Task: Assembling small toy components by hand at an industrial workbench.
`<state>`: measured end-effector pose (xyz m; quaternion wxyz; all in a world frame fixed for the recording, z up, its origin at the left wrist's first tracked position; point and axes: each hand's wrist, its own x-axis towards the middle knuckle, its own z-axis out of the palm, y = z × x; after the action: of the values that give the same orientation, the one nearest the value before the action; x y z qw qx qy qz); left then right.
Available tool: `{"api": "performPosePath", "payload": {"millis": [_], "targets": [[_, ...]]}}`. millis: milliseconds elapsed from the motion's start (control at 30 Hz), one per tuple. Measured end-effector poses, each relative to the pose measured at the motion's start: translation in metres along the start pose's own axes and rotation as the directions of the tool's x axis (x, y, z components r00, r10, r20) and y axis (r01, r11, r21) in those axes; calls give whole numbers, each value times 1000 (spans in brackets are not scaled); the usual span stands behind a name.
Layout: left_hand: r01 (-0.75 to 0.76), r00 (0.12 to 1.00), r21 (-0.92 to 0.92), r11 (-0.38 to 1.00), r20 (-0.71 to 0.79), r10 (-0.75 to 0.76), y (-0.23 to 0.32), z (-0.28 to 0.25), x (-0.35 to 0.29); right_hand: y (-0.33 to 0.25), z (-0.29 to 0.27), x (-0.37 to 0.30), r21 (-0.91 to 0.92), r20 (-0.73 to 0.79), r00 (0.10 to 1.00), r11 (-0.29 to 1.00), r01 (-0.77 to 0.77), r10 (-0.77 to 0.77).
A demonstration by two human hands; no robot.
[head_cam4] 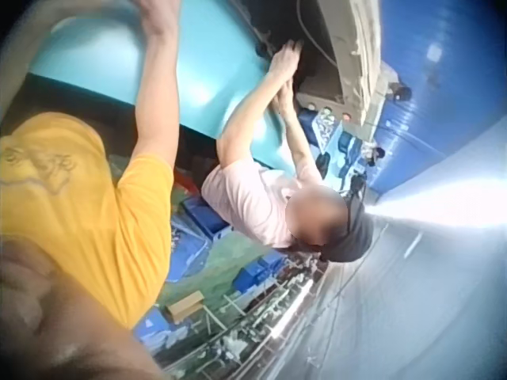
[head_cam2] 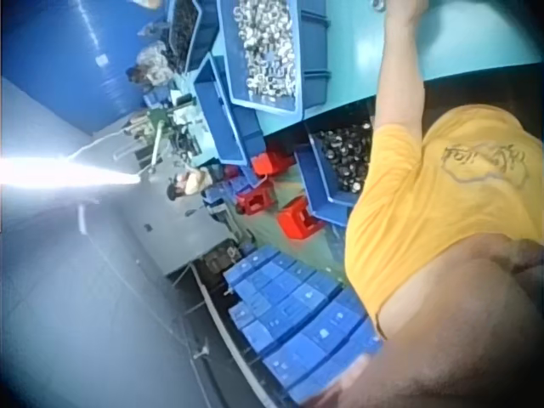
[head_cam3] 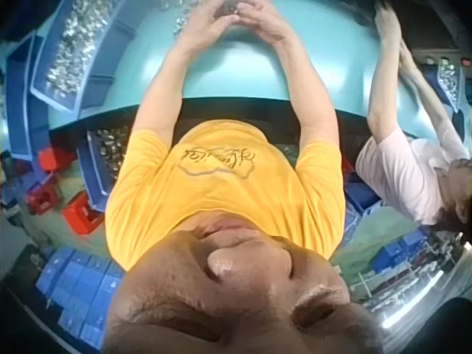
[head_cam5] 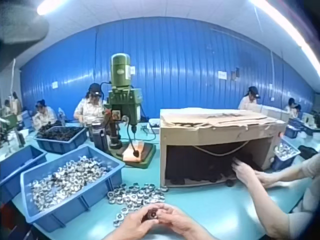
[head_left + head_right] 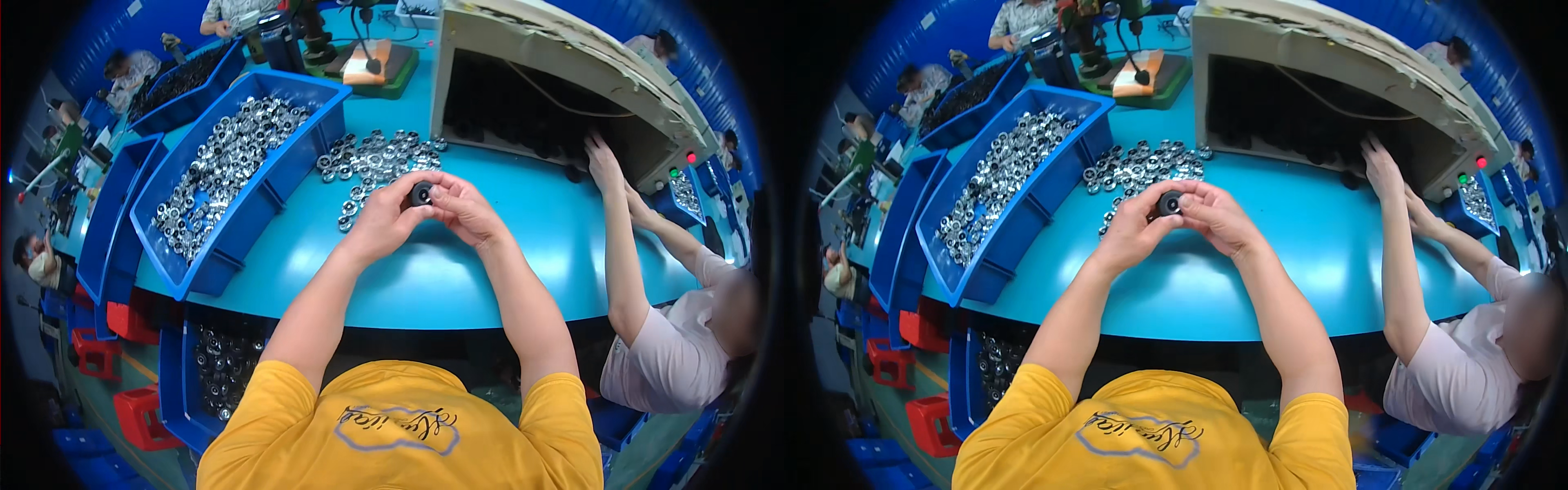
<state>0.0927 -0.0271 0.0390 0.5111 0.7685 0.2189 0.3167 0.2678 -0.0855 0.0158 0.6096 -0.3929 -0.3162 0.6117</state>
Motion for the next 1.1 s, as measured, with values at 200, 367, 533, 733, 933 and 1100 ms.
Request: {"api": "performPosePath", "payload": {"millis": [200,367,533,733,933,1100], "targets": [[190,965,453,871,-248,-81,-4,-86,-53,-29,-100,49,-875,-326,822,479,-74,-467],[393,908,552,735,-358,-217,-33,-132,-98,-43,-109,76,-915,-403,698,254,-313,-592],[465,883,809,358,-396,-252,-42,-134,-105,-29,-109,79,-953,-301,671,184,-241,-677],[273,899,869,413,-383,213,-28,-98,-91,-37,-46,14,-978,-28,702,165,129,-712],[260,949,-143,955,-147,-280,-7,-5,-4,-19,14,-10,-966,190,710,-2,258,-678],[186,970,-535,824,-37,-242,-40,14,16,2,12,-10,-964,125,729,92,250,-673]]}}
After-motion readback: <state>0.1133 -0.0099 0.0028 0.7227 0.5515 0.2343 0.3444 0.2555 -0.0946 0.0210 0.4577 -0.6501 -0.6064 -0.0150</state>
